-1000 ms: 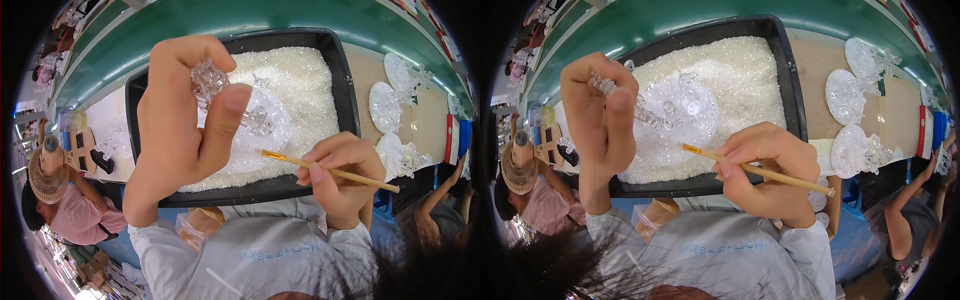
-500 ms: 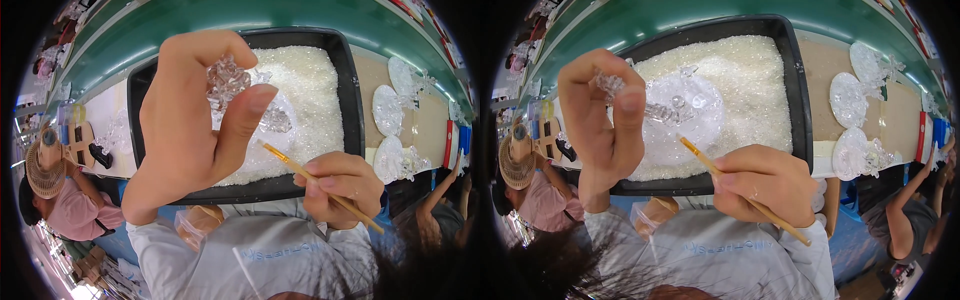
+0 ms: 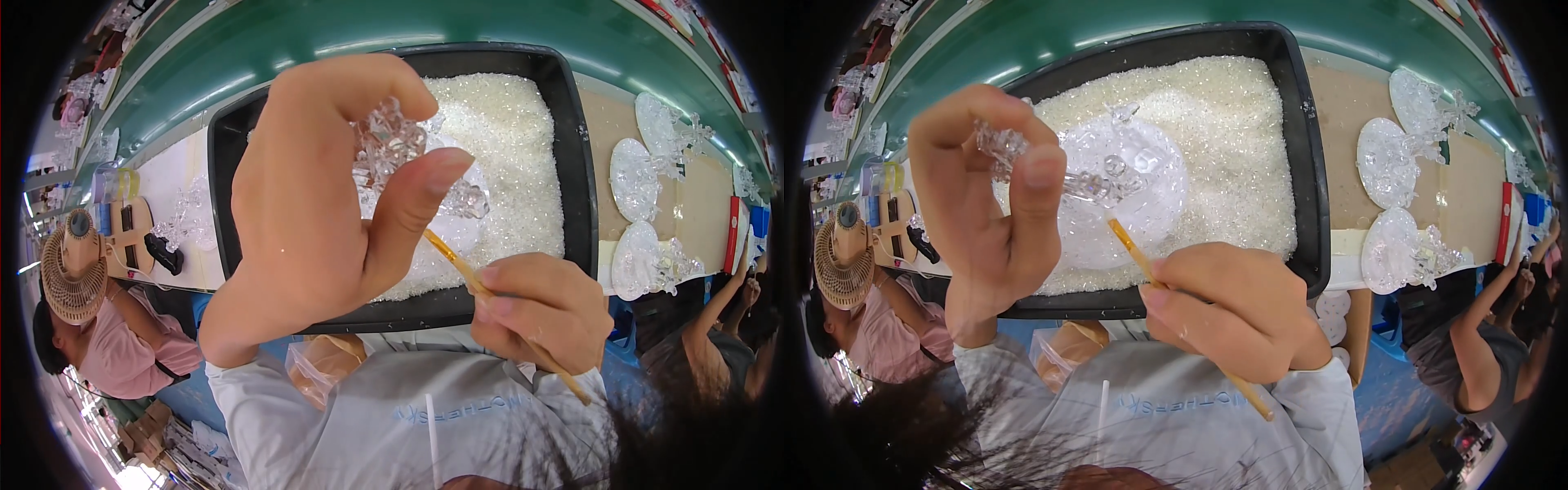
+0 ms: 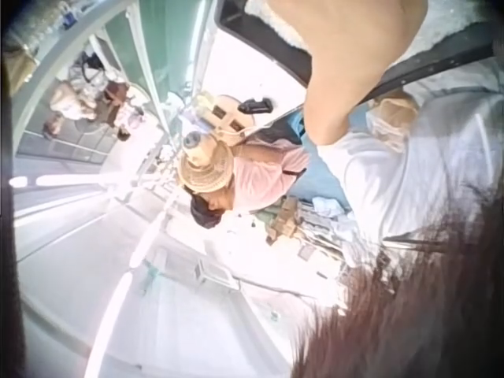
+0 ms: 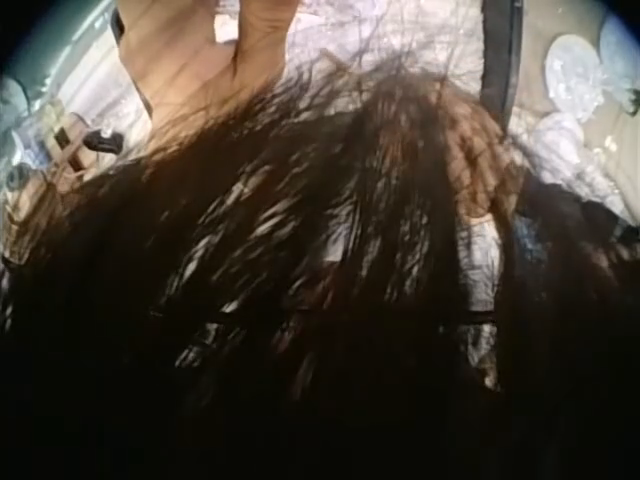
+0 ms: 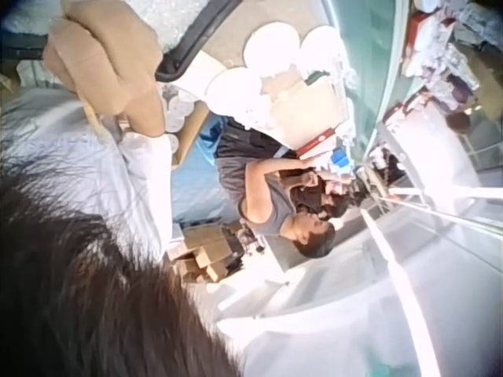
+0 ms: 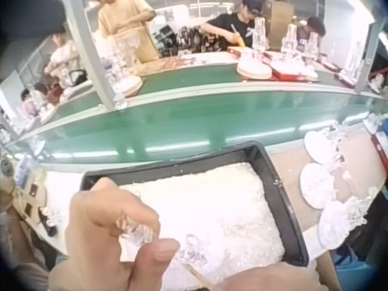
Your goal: Applying decorative white crystals to the base of clear plastic light fixtures using a brush and adhesive.
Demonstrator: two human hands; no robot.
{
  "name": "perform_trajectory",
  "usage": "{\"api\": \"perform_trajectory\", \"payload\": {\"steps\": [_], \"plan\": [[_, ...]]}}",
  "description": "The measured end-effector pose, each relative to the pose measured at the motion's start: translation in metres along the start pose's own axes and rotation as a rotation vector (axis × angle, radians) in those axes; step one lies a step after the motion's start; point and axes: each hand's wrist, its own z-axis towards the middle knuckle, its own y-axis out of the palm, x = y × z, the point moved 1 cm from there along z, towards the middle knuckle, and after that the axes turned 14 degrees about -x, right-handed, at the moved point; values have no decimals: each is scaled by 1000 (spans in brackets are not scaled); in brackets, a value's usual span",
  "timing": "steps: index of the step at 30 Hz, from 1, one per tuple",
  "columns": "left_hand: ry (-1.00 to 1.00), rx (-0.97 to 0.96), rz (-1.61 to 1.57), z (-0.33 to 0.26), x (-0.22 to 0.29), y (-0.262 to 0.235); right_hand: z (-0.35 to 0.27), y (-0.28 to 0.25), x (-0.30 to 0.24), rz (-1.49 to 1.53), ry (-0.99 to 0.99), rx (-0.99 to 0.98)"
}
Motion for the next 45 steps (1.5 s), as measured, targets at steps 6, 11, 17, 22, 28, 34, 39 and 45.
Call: {"api": "perform_trajectory", "payload": {"steps": [6, 11, 17, 22, 28, 34, 39, 45], "plan": [[34, 9, 40, -2, -1, -1, -1, -1, 1, -15, -39, -4], [8, -21, 75, -1, 0, -5, -4, -5, 4, 95, 17, -40], [-63, -9, -17, 2, -1, -1, -4, -3, 5, 166, -17, 23], [-44, 16, -127, -4, -5, -4, 3, 3, 5, 169, -10, 39], [-88, 11, -158, -3, -3, -4, 4, 4, 6, 99, -106, 2], [-117, 31, -182, 0, 1, 0, 12, 5, 6, 144, -120, -93], [-72, 46, -184, 0, -3, 2, 11, 5, 6, 141, -113, -51], [-95, 68, -244, -2, -1, 3, 10, 12, 10, 94, -149, -54]]}}
